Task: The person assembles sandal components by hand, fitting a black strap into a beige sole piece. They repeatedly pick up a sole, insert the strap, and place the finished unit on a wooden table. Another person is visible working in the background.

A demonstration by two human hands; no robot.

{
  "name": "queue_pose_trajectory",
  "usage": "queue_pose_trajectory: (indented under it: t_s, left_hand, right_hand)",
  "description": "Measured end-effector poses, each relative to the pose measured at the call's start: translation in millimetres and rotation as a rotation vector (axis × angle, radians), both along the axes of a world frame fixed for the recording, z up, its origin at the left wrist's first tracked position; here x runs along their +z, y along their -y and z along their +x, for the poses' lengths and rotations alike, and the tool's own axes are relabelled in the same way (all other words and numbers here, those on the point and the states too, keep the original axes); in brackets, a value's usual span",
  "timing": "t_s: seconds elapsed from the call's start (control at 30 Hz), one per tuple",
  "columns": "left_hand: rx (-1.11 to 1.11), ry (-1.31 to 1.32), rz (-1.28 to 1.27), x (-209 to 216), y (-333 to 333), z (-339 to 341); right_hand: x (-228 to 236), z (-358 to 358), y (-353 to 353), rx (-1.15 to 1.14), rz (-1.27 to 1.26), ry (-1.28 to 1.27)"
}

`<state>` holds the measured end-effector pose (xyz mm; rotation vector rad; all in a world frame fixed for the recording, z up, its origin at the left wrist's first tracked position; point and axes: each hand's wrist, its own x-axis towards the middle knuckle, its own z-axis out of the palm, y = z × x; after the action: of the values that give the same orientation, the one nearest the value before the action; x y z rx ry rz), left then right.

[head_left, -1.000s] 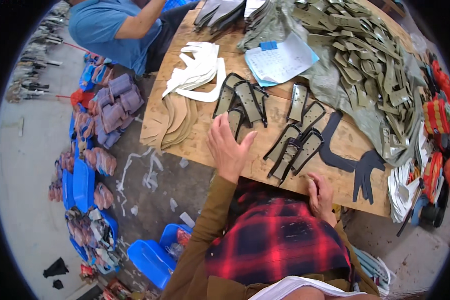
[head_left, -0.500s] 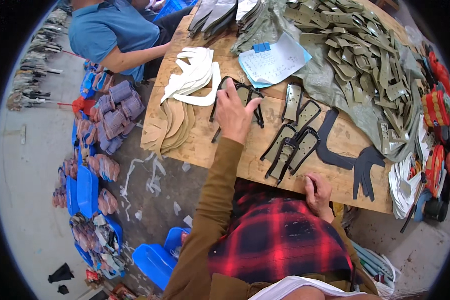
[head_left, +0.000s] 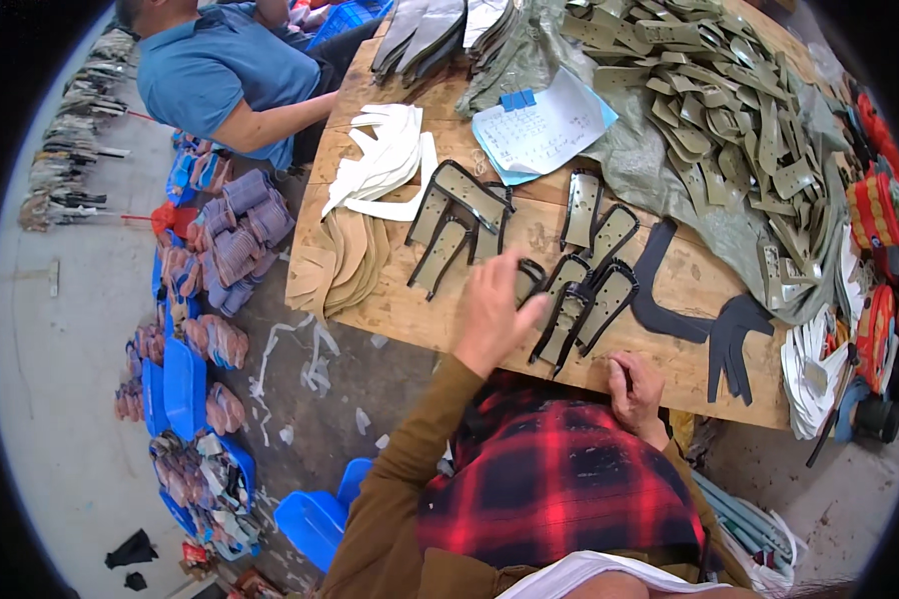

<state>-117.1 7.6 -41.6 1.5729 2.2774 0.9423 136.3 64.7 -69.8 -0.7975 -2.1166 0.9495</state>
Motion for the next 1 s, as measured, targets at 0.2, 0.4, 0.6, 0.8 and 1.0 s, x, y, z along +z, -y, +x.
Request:
queue_pose_trajectory:
  t_s: [0.2, 0.4, 0.6, 0.8, 1.0]
  left_hand:
    - [0.031, -0.030, 0.193, -3.8, -12.2, -5.0]
    - [0.062, -0.340, 0.077, -11.7, -39.6, -27.6]
    - [-0.076, -0.238, 0.092, -7.7, -26.3, -23.4]
    - [0.006, -0.074, 0.252, -1.1, -21.4, -42.2]
    - [0.164, -0.029, 0.310, -16.0, -20.8, -79.2]
  right_hand:
    - [-1.6, -0.8, 0.4, -0.017, 0.024, -0.002]
    - [-0.9, -0.9, 1.9, -0.030, 0.005, 0.010]
    - [-3.9, 1.4, 2.9, -0.027, -0.027, 0.043]
    - [2.1, -2.9, 2.8, -0.027, 0.001, 0.026]
    - [5.1, -1.5, 2.3, -0.016, -0.018, 0.059]
